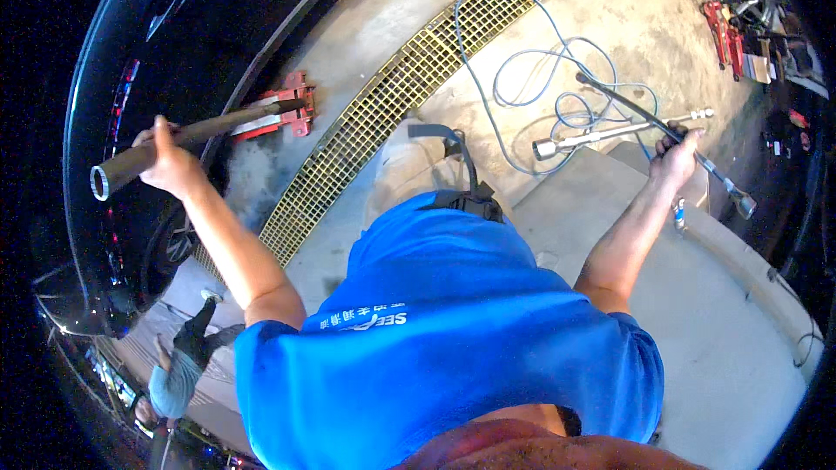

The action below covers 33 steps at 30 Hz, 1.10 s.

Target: The person uses a lug wrench to loosen the nuts on a car wheel, removes a lug nut by hand, then uses the wrench again to loosen another nut before picking up a floor jack handle and walking through the service bay.

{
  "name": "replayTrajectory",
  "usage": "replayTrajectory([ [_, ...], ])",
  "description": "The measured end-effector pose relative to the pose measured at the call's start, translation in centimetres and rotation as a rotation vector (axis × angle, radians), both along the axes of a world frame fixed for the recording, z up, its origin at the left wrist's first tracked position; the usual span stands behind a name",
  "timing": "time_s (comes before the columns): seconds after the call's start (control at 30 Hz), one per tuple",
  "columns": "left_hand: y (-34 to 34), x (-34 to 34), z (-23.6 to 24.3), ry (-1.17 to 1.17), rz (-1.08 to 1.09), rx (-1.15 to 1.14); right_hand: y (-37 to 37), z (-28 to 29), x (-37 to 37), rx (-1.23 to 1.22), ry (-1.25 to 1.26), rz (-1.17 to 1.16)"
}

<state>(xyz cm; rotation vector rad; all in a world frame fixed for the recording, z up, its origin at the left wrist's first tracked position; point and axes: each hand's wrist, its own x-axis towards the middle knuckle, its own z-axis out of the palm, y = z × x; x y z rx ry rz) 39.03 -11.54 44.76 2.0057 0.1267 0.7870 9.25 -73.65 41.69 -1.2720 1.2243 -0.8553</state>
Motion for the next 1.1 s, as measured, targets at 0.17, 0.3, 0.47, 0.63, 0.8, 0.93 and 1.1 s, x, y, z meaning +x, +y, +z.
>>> replayTrajectory([
  [0.17, -10.6, -0.6, -1.8, -0.032, -0.068, -0.086, -6.3, -0.1, 3.7, 0.030, -0.044, -0.055],
  [0.3, -12.2, -0.7, -1.9, 0.025, -0.039, -0.062, -9.9, -1.4, 3.8, 0.047, -0.085, -0.029],
  [0.47, -10.4, -2.4, -2.7, 0.001, 0.001, -0.097, -11.6, -2.6, 6.2, -0.046, 0.250, -0.123],
  [0.63, -11.4, -0.6, -2.5, -0.051, -0.040, -0.138, -14.7, -2.8, 7.7, -0.161, 0.305, -0.084],
  [0.8, -10.4, -6.9, -1.4, -0.060, -0.002, -0.041, -19.5, -6.3, 8.7, -0.065, 0.232, 0.025],
  [0.93, -12.1, -10.0, -1.9, -0.068, -0.062, -0.164, -22.4, -7.4, 12.0, 0.042, 0.144, 0.112],
  [1.1, -19.0, -10.3, -3.0, 0.092, -0.014, 0.053, -22.8, -3.4, 14.8, 0.085, -0.027, 0.154],
])
